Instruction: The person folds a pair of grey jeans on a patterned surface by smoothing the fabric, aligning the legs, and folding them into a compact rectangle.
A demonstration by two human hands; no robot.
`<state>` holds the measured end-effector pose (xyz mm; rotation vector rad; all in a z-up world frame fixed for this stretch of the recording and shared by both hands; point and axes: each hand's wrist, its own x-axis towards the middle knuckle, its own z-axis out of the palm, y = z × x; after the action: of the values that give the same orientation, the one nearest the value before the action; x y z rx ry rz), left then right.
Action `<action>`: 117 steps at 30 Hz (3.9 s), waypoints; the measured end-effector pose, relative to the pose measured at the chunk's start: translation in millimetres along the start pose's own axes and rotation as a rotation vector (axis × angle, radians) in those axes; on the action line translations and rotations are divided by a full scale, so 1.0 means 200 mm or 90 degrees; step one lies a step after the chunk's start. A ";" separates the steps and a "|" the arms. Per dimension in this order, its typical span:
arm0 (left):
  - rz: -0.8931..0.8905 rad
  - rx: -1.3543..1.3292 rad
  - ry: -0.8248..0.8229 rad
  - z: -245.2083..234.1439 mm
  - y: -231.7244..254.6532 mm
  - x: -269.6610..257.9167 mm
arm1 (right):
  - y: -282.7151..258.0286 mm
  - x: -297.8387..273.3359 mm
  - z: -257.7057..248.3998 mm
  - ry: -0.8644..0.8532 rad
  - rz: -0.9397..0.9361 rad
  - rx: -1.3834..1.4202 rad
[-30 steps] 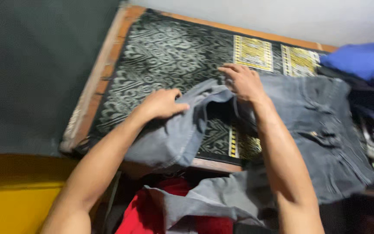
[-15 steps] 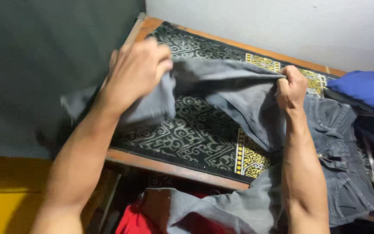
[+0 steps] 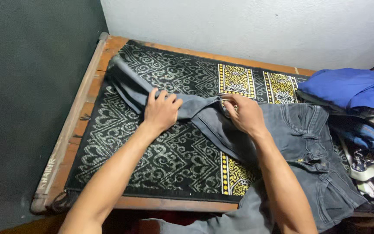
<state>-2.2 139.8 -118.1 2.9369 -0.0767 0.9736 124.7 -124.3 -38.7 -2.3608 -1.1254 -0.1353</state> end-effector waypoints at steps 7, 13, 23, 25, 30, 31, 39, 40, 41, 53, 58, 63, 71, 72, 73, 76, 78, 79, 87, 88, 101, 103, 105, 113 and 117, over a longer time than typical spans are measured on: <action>-0.048 -0.066 0.058 0.03 -0.04 -0.01 | -0.01 0.18 0.07 -0.031 -0.072 -0.047; -0.058 -0.090 0.040 0.03 -0.05 -0.02 | 0.07 0.19 0.14 -0.030 -0.096 -0.116; -0.057 -0.098 0.040 0.04 -0.05 -0.03 | 0.20 0.35 0.10 0.029 0.284 -0.052; -0.058 -0.096 0.045 0.04 -0.06 -0.02 | 0.22 0.38 0.05 0.151 -0.016 -0.019; -0.062 -0.137 0.093 -0.01 -0.06 -0.02 | 0.20 0.19 -0.01 0.131 -0.002 -0.026; -0.050 -0.128 0.076 -0.01 -0.07 -0.02 | 0.20 0.12 -0.04 0.113 0.020 -0.071; -0.268 -0.093 0.176 -0.13 -0.33 0.28 | 0.37 -0.62 -0.36 0.198 0.194 -0.239; -0.216 -0.033 0.227 -0.16 -0.29 0.31 | 0.41 -0.74 -0.40 0.228 0.246 -0.218; -0.164 0.025 0.280 -0.18 -0.22 0.33 | 0.45 -0.86 -0.44 0.259 0.297 -0.197; 0.318 -0.308 -0.205 -0.12 1.18 0.18 | 0.67 -1.70 -0.48 0.391 0.804 -0.220; 0.369 -0.258 -0.091 0.01 1.09 0.16 | 0.74 -1.74 -0.50 0.479 0.717 -0.102; 0.302 -0.243 -0.046 0.03 1.03 0.21 | 0.56 -1.78 -0.62 0.665 0.482 -0.034; 0.486 -0.301 -0.257 -0.15 1.10 0.23 | 0.19 -2.05 -0.65 0.374 0.810 -0.219; 0.465 -0.298 -0.310 -0.16 1.10 0.24 | 0.17 -2.05 -0.61 0.267 0.831 -0.308; 0.442 -0.295 -0.363 -0.17 1.11 0.24 | 0.15 -2.04 -0.59 0.156 0.847 -0.395; 0.408 -0.361 -0.335 -0.11 1.24 0.31 | 0.15 -1.91 -0.57 0.444 0.501 -0.337; 0.407 -0.455 -0.246 -0.04 1.42 0.33 | 0.19 -1.74 -0.57 0.436 0.517 -0.154; 0.409 -0.515 -0.191 0.00 1.53 0.33 | 0.21 -1.65 -0.56 0.413 0.487 -0.169; 0.430 -0.564 -0.252 0.12 1.75 0.19 | 0.32 -1.48 -0.61 0.122 0.577 -0.290; 0.430 -0.564 -0.218 0.13 1.76 0.17 | 0.33 -1.48 -0.59 0.111 0.566 -0.328; 0.362 -0.499 -0.188 0.09 1.76 0.18 | 0.22 -1.44 -0.51 0.075 0.411 -0.458; 0.356 -0.500 -0.185 0.09 1.75 0.19 | 0.24 -1.45 -0.50 0.036 0.407 -0.509; 0.354 -0.515 -0.176 0.08 1.75 0.17 | 0.26 -1.48 -0.50 0.037 0.390 -0.519; 0.362 -0.449 -0.183 0.09 1.77 0.16 | 0.26 -1.50 -0.46 0.126 0.433 -0.418; 0.368 -0.444 -0.167 0.10 1.76 0.14 | 0.26 -1.47 -0.44 0.126 0.428 -0.483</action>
<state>11.3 -214.1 -107.9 2.3711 -1.0763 0.4326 -15.2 -399.9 -72.1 -3.1507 -0.1245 -0.6214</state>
